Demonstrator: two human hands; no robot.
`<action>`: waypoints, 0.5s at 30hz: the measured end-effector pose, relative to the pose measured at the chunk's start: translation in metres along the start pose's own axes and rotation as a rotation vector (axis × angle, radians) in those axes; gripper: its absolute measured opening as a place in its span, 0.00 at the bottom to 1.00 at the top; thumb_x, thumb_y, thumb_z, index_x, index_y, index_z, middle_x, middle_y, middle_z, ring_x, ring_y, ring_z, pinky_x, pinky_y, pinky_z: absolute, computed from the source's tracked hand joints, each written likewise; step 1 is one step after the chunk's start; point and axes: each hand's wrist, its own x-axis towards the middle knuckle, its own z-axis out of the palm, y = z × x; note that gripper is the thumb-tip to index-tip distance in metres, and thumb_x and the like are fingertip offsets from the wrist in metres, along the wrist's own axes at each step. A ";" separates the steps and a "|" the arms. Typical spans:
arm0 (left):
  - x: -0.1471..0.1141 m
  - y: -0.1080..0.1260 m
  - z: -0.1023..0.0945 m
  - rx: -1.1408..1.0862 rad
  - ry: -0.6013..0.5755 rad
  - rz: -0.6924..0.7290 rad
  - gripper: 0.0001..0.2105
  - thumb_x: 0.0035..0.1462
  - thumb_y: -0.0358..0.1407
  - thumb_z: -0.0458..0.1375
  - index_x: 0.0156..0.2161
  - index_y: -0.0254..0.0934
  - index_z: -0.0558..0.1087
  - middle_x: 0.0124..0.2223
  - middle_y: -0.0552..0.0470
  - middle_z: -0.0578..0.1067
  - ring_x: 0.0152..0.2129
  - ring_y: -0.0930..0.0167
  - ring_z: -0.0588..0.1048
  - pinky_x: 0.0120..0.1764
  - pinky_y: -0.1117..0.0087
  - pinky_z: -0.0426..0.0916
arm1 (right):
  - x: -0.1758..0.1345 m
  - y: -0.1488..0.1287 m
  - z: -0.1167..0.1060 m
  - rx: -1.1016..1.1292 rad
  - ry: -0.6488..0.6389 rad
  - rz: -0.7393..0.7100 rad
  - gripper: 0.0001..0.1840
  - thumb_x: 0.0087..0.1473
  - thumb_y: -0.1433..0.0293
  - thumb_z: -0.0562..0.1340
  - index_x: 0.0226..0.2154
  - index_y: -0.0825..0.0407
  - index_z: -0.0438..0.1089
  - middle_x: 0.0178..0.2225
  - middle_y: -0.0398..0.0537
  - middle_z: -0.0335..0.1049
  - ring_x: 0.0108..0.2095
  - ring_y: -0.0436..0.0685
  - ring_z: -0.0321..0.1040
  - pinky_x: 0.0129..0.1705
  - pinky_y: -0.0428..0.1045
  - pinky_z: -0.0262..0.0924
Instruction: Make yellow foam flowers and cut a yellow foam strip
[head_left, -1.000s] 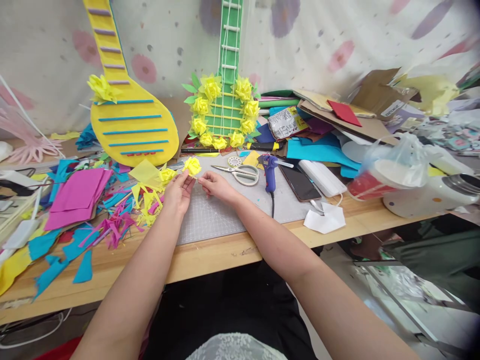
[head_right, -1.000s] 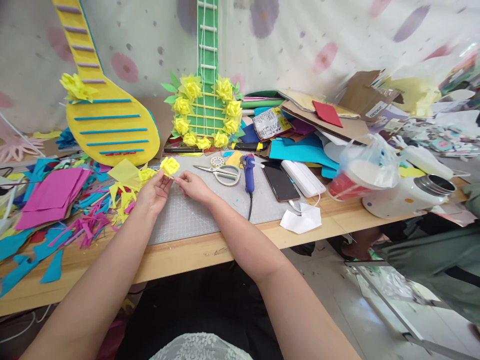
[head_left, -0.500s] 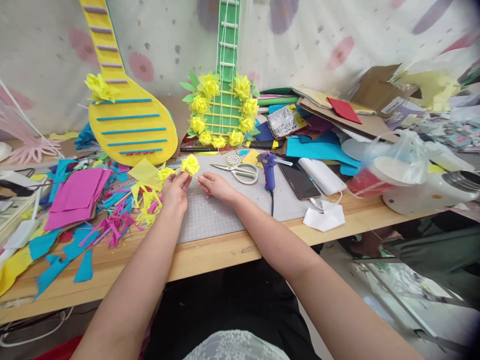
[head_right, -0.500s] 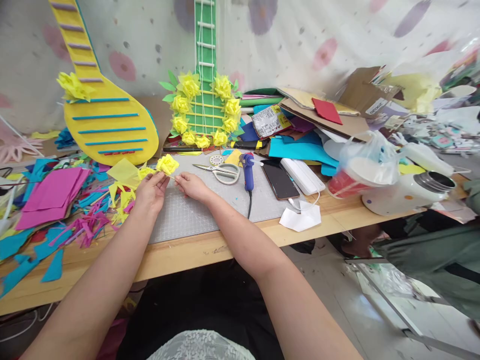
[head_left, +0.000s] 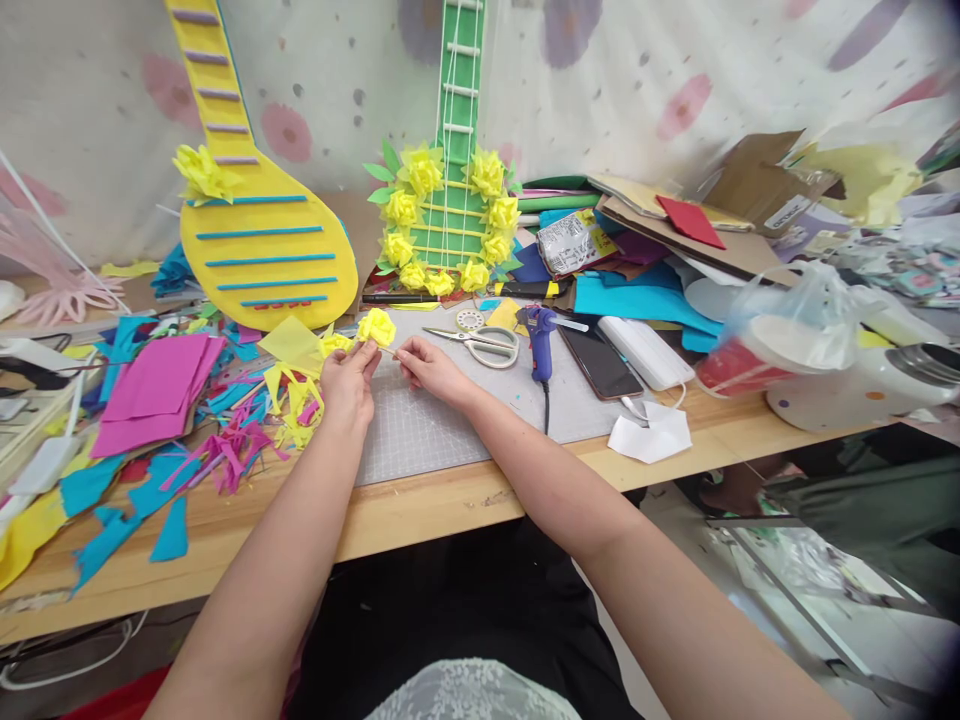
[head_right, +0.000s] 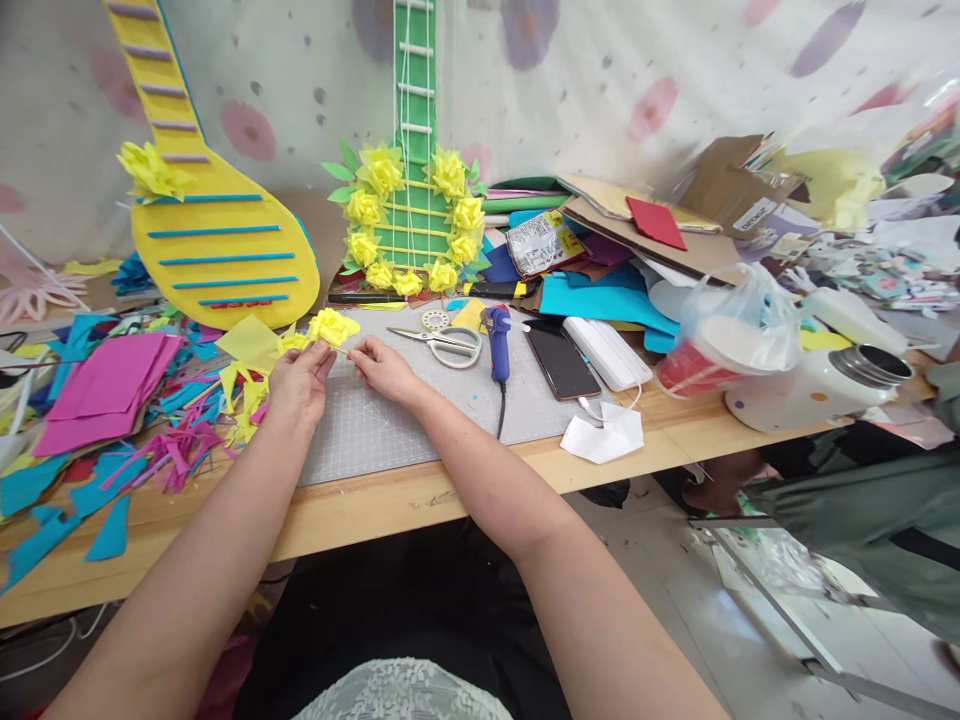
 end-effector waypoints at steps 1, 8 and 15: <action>0.000 0.000 0.000 -0.001 -0.006 -0.002 0.17 0.43 0.17 0.59 0.27 0.37 0.56 0.24 0.58 0.72 0.24 0.78 0.74 0.39 0.74 0.70 | 0.000 0.000 0.000 -0.007 -0.003 -0.002 0.06 0.59 0.70 0.51 0.30 0.52 0.57 0.17 0.32 0.54 0.16 0.42 0.49 0.22 0.40 0.54; 0.001 0.002 -0.001 0.009 -0.064 -0.049 0.12 0.47 0.22 0.58 0.29 0.36 0.60 0.22 0.58 0.72 0.20 0.78 0.73 0.37 0.73 0.70 | 0.000 0.001 -0.001 -0.039 -0.025 0.000 0.07 0.59 0.70 0.51 0.28 0.52 0.56 0.16 0.31 0.54 0.15 0.42 0.49 0.21 0.40 0.53; 0.000 0.002 -0.001 0.020 -0.034 -0.046 0.12 0.47 0.22 0.58 0.29 0.37 0.59 0.23 0.58 0.72 0.20 0.78 0.73 0.34 0.74 0.69 | -0.004 0.001 0.002 -0.247 -0.030 0.000 0.08 0.58 0.69 0.52 0.27 0.51 0.54 0.18 0.34 0.62 0.16 0.43 0.56 0.21 0.41 0.52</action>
